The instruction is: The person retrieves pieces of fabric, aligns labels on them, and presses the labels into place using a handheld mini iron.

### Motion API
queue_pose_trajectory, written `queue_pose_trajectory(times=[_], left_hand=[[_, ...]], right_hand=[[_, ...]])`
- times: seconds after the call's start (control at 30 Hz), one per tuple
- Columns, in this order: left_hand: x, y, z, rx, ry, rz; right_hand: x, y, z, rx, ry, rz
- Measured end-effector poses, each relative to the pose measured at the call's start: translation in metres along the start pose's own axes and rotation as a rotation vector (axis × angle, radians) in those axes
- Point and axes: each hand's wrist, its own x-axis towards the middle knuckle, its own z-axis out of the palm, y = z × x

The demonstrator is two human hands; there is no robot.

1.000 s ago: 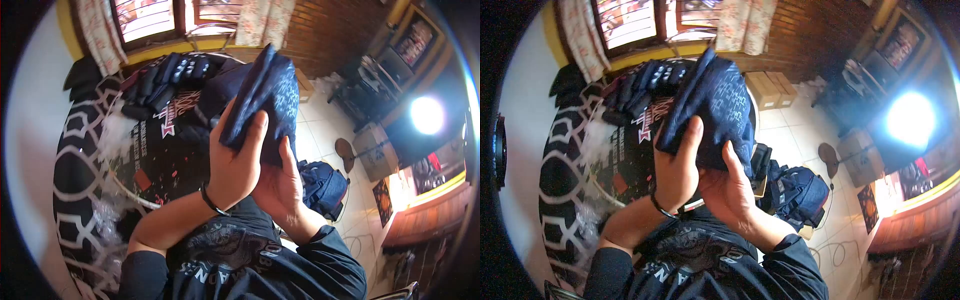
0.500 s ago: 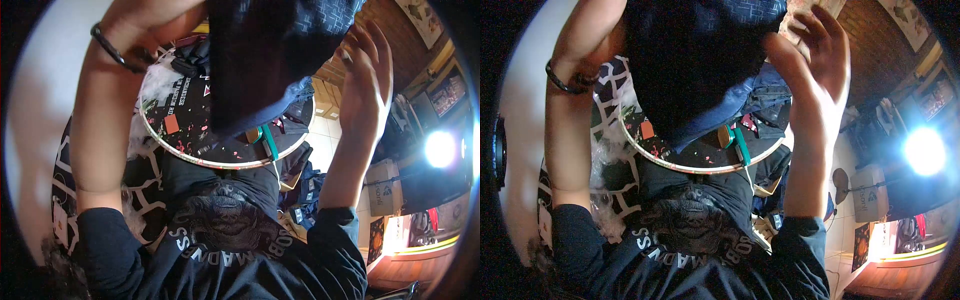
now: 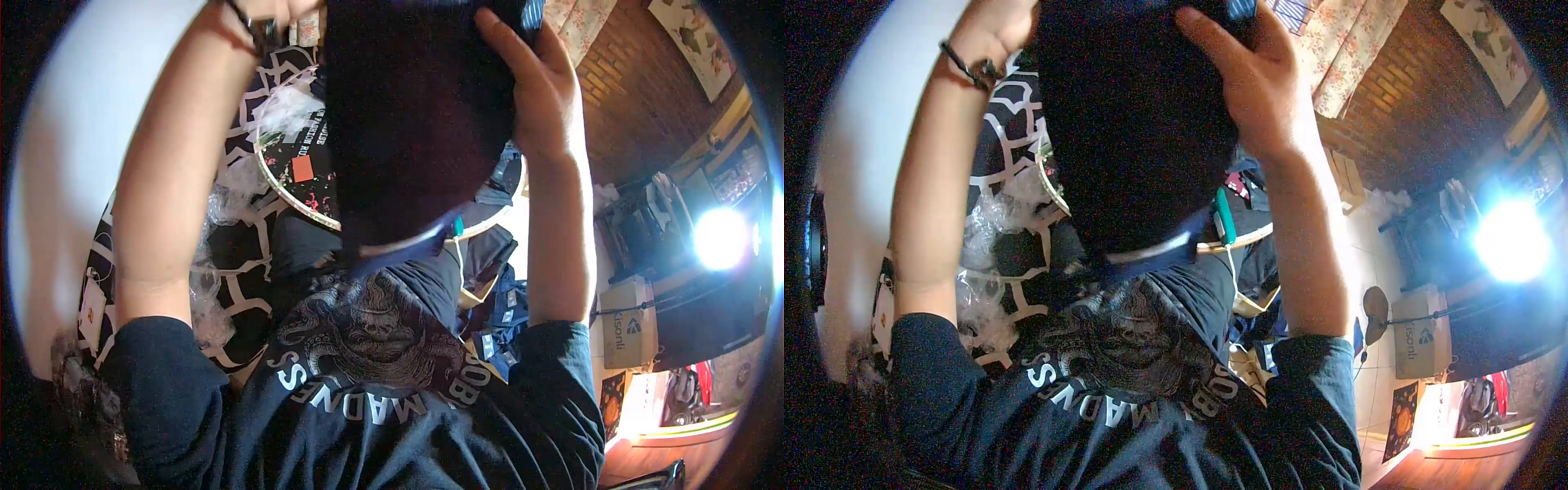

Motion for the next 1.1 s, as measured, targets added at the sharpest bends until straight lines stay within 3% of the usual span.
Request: queue_pose_trajectory(times=[0.03, 0.1, 0.2, 0.27, 0.37, 0.53, 0.63, 0.67, 0.73, 0.77, 0.8, 0.83, 0.87, 0.9, 0.97, 1.07, 1.1], left_hand=[[-0.006, -0.005, -0.002, 0.007, 0.004, 0.006], [-0.026, -0.023, -0.011, -0.364, -0.108, -0.171], [-0.074, -0.075, -0.028, 0.057, 0.047, -0.013], [-0.086, -0.091, -0.025, 0.222, 0.124, -0.077], [-0.090, -0.162, -0.046, 0.214, 0.296, -0.028], [-0.074, -0.250, -0.091, 0.261, 0.314, -0.112], [-0.054, -0.329, -0.139, 0.145, 0.356, -0.319], [-0.057, -0.358, -0.158, 0.115, 0.377, -0.338], [-0.091, -0.410, -0.200, 0.448, 0.588, -0.640], [-0.114, -0.419, -0.220, 0.548, 0.479, -0.715], [-0.141, -0.422, -0.235, 0.772, 0.352, -0.615], [-0.155, -0.401, -0.220, 0.873, 0.369, -0.715], [-0.183, -0.417, -0.237, 0.970, 0.273, -0.632], [-0.196, -0.400, -0.226, 1.248, 0.185, -0.639], [-0.234, -0.410, -0.236, 1.429, 0.046, -0.536], [-0.241, -0.397, -0.224, 1.420, 0.077, -0.494], [-0.240, -0.396, -0.225, 1.364, 0.090, -0.600]], right_hand=[[0.001, 0.013, -0.007, -0.046, -0.014, -0.048], [0.003, 0.025, -0.007, -0.054, -0.012, -0.084], [0.006, 0.062, -0.004, 0.098, 0.006, 0.038], [0.007, 0.088, -0.001, 0.190, -0.008, 0.130], [0.009, 0.139, 0.005, 0.239, 0.017, 0.225], [0.051, 0.245, 0.000, 0.240, 0.025, 0.366], [0.085, 0.312, -0.011, 0.186, -0.015, 0.459], [0.091, 0.349, -0.023, -0.050, -0.004, 0.408], [0.088, 0.474, -0.073, -0.583, -0.015, 0.351], [0.066, 0.424, -0.069, -0.923, -0.071, 0.514], [0.047, 0.420, -0.079, -0.927, -0.124, 0.379], [0.030, 0.417, -0.082, -0.881, -0.145, 0.317], [0.014, 0.394, -0.077, -0.875, -0.167, 0.316], [-0.005, 0.375, -0.075, -0.840, -0.216, 0.175], [-0.042, 0.335, -0.066, -0.779, -0.292, 0.341], [-0.103, 0.324, -0.062, -0.931, -0.310, 0.304], [-0.121, 0.325, -0.060, -0.981, -0.263, 0.317]])
